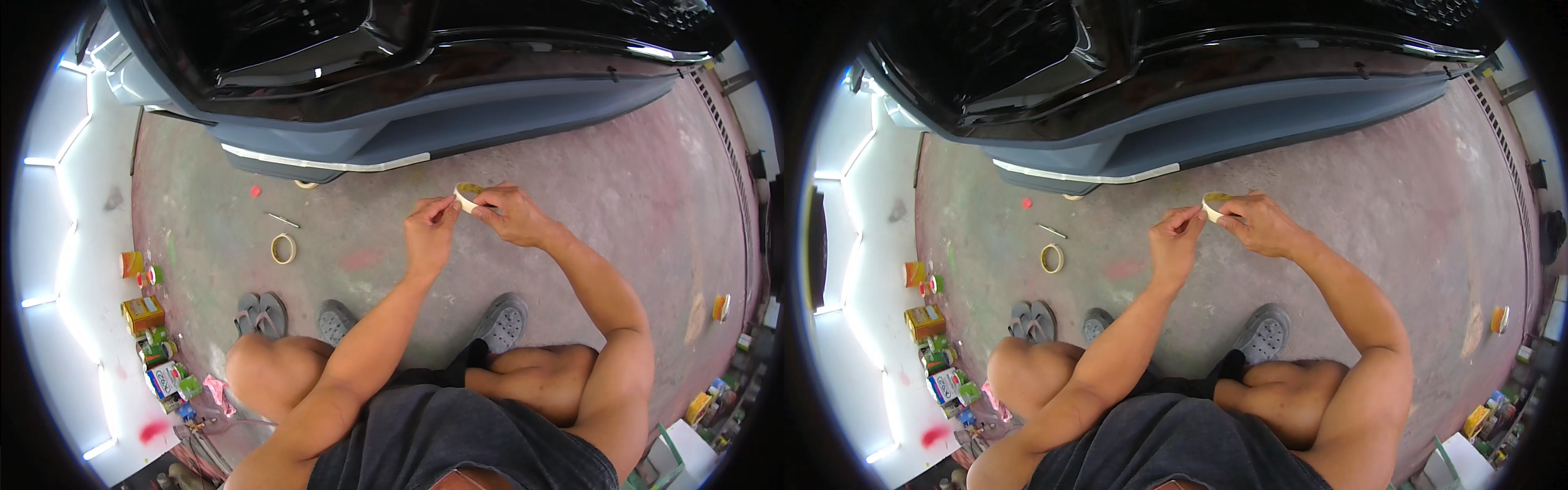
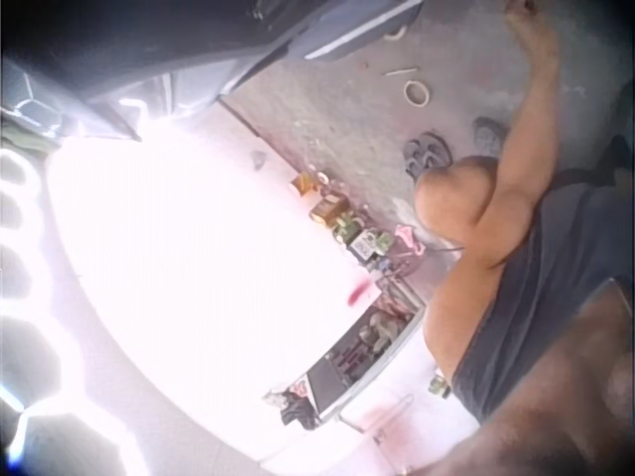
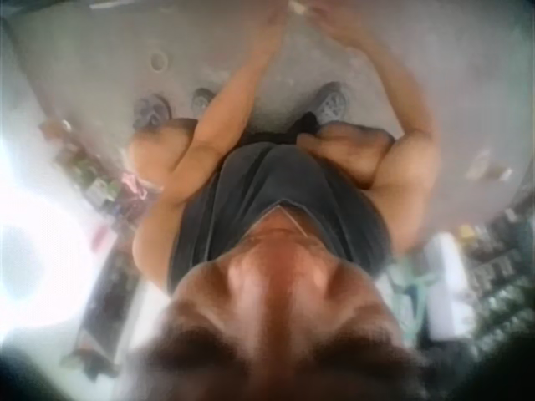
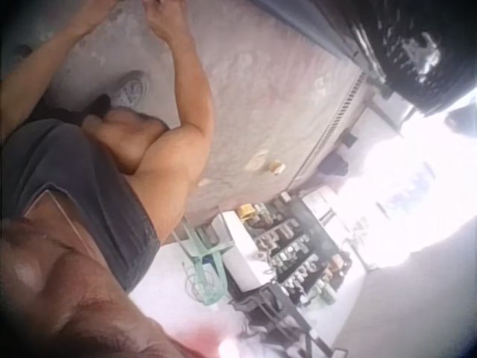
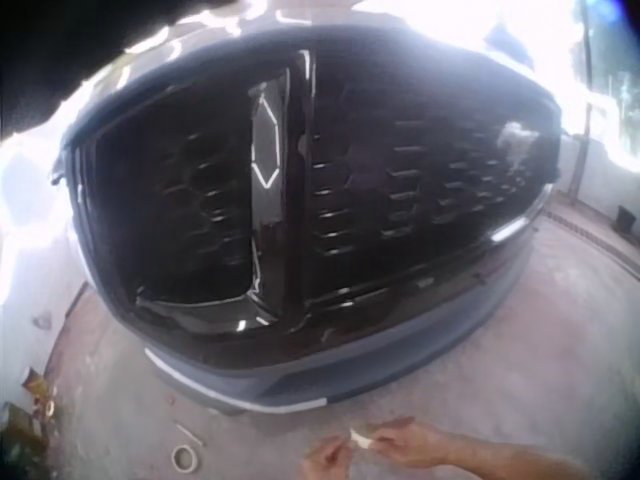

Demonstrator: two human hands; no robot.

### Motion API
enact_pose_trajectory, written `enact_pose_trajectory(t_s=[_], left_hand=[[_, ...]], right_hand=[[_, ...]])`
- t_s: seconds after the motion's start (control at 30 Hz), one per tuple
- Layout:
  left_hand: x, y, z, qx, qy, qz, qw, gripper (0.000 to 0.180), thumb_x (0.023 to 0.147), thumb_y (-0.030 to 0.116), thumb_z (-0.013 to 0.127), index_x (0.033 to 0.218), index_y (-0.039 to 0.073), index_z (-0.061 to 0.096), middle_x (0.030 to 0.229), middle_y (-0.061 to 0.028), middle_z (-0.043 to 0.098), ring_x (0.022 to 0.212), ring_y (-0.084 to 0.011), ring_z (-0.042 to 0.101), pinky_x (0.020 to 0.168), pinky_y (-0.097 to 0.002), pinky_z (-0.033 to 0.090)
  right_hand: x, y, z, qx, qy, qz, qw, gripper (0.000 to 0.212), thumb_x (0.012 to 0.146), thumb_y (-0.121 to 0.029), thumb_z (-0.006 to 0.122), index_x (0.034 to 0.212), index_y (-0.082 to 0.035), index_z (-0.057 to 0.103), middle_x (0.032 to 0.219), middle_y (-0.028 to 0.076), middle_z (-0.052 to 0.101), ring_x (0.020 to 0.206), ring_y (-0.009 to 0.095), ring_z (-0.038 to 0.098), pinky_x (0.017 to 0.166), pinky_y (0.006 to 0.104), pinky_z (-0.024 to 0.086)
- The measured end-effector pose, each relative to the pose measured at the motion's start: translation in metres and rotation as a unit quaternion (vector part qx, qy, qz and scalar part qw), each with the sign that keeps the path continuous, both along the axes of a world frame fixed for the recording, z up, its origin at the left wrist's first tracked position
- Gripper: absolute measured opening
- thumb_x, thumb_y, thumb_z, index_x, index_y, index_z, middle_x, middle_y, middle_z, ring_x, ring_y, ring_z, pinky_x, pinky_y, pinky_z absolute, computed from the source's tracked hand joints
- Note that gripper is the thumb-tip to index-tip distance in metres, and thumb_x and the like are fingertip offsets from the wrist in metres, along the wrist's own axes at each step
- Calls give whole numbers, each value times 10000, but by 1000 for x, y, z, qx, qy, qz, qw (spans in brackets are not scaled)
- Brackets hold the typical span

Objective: The person sits on the floor and applies masking tape along the lower edge of a car bumper. They repeatedly tear off pieces of tape, place them on the bumper, and smooth them down with a plastic scraper tool.

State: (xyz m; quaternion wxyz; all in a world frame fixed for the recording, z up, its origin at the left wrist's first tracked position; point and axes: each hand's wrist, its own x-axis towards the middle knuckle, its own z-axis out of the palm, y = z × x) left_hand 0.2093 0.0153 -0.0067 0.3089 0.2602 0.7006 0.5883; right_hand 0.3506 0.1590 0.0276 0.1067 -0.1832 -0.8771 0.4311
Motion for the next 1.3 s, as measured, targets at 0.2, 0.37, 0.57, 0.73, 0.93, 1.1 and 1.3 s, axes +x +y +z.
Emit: enact_pose_trajectory(t_s=[0.2, 0.37, 0.57, 0.73, 0.93, 1.1, 1.3], left_hand=[[0, 8, 1, 6, 67, 12, 998, 178, 972, 127, 740, 1066, -23, 756, 887, -71, 685, 771, -108, 594, 705, -274, 487], [3, 11, 5, -2, 119, 25, 993, 136, 1017, 121, 663, 1020, -16, 665, 836, -88, 650, 730, -144, 571, 672, -320, 477], [18, 8, -1, 30, 119, 30, 992, 122, 1030, 112, 628, 1046, -9, 634, 832, -79, 645, 727, -151, 566, 656, -337, 468], [-18, 13, -29, -36, 23, 49, 998, 141, 1037, 104, 588, 1037, -24, 648, 880, -140, 676, 801, -215, 634, 712, -370, 498], [-26, 10, -16, -18, -104, 68, 992, 132, 1061, 141, 554, 1053, 29, 623, 895, -46, 647, 838, -155, 635, 753, -301, 504], [-37, 19, 22, 63, -353, 72, 931, 158, 1048, 179, 607, 1114, 62, 523, 1090, -93, 672, 920, -178, 668, 836, -321, 542], [-19, 19, 20, 70, -185, -2, 980, 437, 925, 65, 768, 1091, 51, 364, 1211, -189, 685, 955, -170, 670, 850, -328, 558]], right_hand=[[-1, 3, 2, 24, 17, 17, 999, 154, 967, -177, 682, 1005, -29, 697, 878, 161, 705, 831, 379, 648, 819, 458, 503], [1, -3, 15, -136, -66, -21, 988, 294, 973, -181, 673, 1232, -53, 618, 908, 187, 719, 827, 412, 673, 821, 480, 521], [1, 8, -3, -61, -159, -75, 982, 741, 1003, -186, 644, 1639, -162, 263, 910, 218, 731, 825, 394, 700, 828, 476, 534], [-4, 8, 25, -145, -182, -16, 972, 743, 1021, -193, 575, 1675, -176, 221, 787, 176, 705, 753, 337, 682, 826, 449, 528], [0, 19, 21, -96, -177, -18, 979, 738, 1006, -132, 509, 1681, -167, 213, 764, 100, 665, 722, 234, 596, 807, 380, 518], [3, 17, 36, -220, -153, -16, 963, 751, 1016, -106, 499, 1690, -172, 173, 811, 69, 665, 736, 188, 571, 799, 355, 507], [-3, 11, 38, -189, -109, 9, 976, 759, 1034, -80, 516, 1694, -173, 153, 796, 40, 645, 699, 137, 534, 775, 308, 496]])
